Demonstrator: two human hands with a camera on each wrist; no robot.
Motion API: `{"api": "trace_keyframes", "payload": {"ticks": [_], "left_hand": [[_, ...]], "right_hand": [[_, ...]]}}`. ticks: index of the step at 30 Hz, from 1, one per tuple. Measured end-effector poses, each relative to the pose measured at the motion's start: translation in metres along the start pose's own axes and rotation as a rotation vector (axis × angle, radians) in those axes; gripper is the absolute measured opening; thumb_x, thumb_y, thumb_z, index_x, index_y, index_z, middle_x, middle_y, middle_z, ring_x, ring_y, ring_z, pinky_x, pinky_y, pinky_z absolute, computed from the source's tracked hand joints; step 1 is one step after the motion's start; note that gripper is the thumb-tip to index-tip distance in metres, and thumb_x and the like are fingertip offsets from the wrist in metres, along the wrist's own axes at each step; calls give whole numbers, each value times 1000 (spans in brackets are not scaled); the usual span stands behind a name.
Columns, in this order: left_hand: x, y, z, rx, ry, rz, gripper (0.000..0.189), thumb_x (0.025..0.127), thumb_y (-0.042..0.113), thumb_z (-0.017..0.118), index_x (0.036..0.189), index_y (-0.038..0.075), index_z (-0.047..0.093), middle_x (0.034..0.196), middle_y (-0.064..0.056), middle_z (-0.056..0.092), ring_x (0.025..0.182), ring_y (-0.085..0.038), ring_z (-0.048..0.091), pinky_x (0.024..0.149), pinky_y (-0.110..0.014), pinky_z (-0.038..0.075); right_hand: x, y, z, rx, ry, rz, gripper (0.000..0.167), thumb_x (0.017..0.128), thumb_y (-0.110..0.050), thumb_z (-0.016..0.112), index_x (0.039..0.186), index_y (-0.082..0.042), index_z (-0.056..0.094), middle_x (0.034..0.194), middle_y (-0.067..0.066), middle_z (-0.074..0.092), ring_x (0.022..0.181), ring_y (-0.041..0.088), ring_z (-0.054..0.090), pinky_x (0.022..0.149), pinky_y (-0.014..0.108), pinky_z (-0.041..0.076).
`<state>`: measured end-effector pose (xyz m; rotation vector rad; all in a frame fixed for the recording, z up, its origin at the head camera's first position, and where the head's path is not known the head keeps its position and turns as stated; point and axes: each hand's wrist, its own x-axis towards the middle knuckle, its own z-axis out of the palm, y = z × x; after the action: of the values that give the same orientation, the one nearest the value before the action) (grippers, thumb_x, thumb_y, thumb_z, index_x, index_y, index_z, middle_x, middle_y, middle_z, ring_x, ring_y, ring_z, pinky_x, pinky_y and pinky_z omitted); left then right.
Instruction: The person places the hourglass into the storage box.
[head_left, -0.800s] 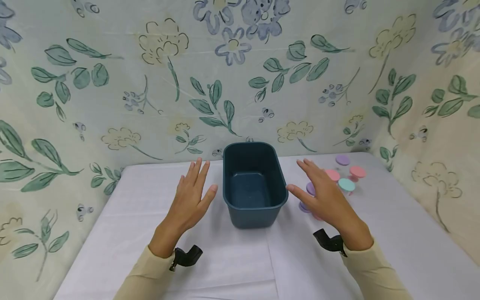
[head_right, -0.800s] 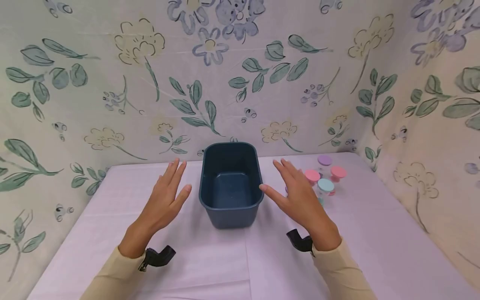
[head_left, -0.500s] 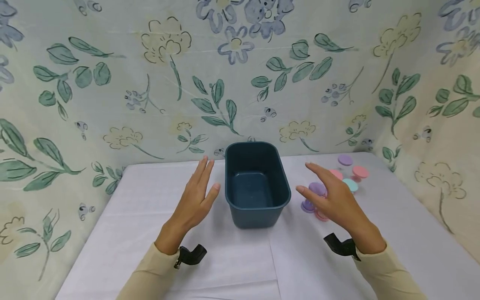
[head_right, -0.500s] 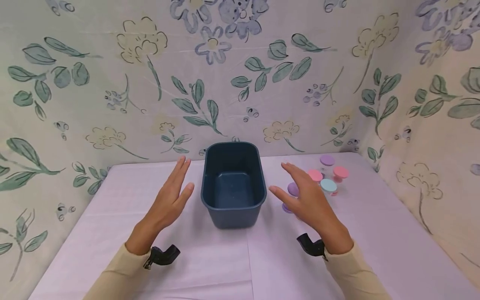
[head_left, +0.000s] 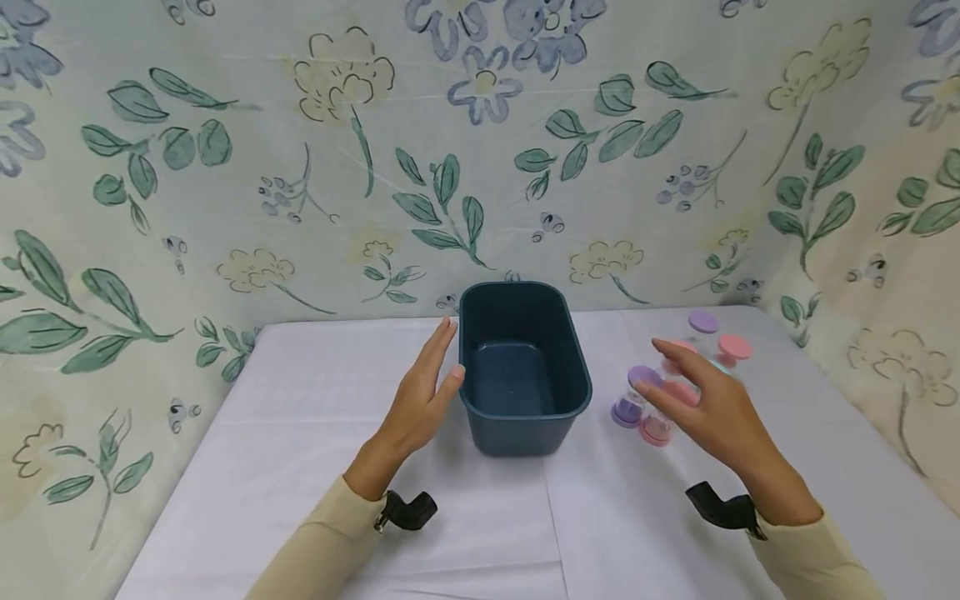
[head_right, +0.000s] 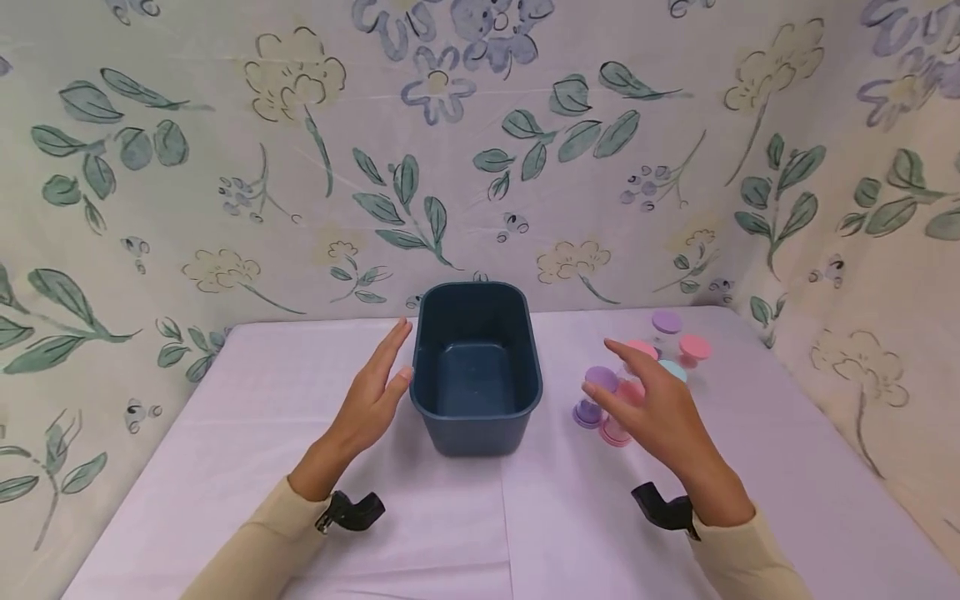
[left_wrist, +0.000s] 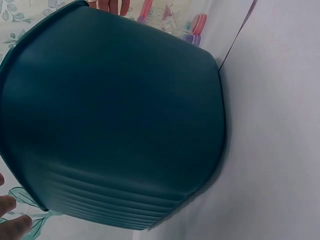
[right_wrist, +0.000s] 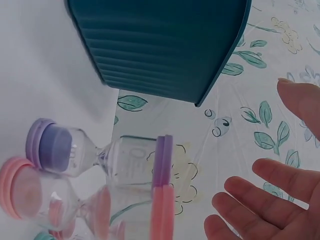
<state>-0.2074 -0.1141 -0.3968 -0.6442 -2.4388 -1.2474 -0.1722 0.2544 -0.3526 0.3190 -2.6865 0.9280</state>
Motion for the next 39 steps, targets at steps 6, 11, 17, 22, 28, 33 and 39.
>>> {"api": "trace_keyframes", "payload": {"ticks": [6,11,17,22,28,33,39], "left_hand": [[7,-5,13,-56,18,42,56,101,34,41,152,18,28,161,4,16,145,-14,18,112,-55,23],[13,-10,22,-118,33,41,54,101,32,41,152,19,30,161,-1,16,146,-15,15,113,-55,20],[23,-15,29,-200,46,41,53,101,27,42,152,22,31,161,0,12,147,-17,13,109,-56,29],[29,-14,32,-278,74,31,53,98,11,42,150,18,34,161,-8,13,147,-23,14,106,-59,30],[27,6,22,-336,76,1,55,93,-2,37,148,4,34,160,-10,11,147,-32,11,109,-60,25],[26,2,24,-377,69,9,57,92,-2,34,149,2,32,161,-11,9,148,-28,7,112,-58,20],[26,-27,41,-363,107,45,58,92,10,32,150,8,31,162,-6,11,147,-15,7,115,-52,17]], "right_hand": [[-7,12,-3,-18,2,15,70,84,-40,73,143,-15,46,135,17,55,122,40,49,93,64,40],[-11,24,-3,-26,-1,5,68,84,-39,72,143,-18,45,130,15,58,119,41,53,93,10,39],[-13,35,-3,-10,-22,20,66,85,-38,72,143,-18,46,136,15,55,120,43,52,80,-4,27],[-14,42,0,12,-21,16,67,85,-37,73,143,-19,46,138,14,53,122,34,53,79,-4,31],[-15,48,6,56,-4,1,66,84,-32,74,143,-20,47,138,11,53,110,-24,36,83,-4,32],[-16,53,8,92,0,17,65,84,-29,75,142,-17,49,136,14,54,108,-24,39,81,-2,35],[-19,56,9,92,-13,89,66,84,-34,74,140,-13,49,136,18,53,101,-25,40,76,0,39]]}}
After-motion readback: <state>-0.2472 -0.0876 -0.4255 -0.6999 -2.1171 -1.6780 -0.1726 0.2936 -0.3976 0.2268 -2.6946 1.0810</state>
